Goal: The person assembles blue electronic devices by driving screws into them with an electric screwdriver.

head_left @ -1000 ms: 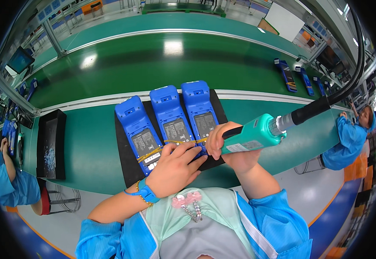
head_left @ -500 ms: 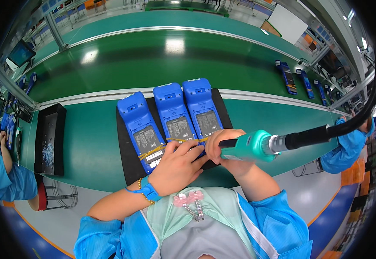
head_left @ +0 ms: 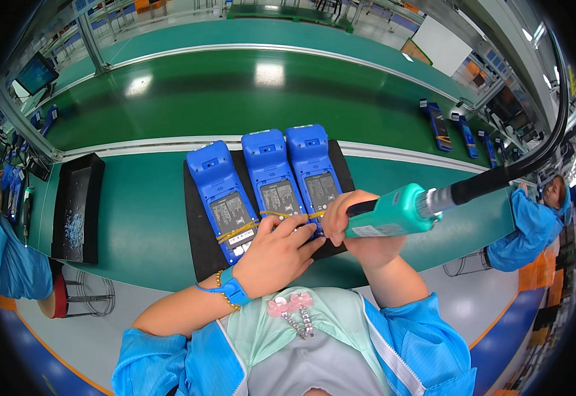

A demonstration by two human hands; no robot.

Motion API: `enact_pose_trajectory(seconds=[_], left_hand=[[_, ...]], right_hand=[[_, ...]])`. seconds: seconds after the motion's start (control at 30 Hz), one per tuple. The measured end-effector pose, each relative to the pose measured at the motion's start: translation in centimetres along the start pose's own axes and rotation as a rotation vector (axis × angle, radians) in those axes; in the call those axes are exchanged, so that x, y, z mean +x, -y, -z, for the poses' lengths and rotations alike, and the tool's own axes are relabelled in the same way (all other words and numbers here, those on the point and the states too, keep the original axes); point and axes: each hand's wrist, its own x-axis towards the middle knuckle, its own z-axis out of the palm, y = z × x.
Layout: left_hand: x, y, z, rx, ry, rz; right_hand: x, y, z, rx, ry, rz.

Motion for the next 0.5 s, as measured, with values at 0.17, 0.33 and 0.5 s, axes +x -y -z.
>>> enact_pose_trajectory(seconds=[0.17,0.33,0.5], left_hand=[[-0.2,0.0,0.2,0.008,-0.010,-0.004],[-0.7,0.2,0.3,-0.031,-0.063,-0.020],[-1.8,0.4,1.9,-0.029,-0.093,0.078]], right_hand=[[0.4,1.4,-0.1,0.032,0.036,0.016],[0.2,1.3,-0.7,0.069,0.035,0.063],[0.4,0.8,-1.2,0.095,0.025,0.057]])
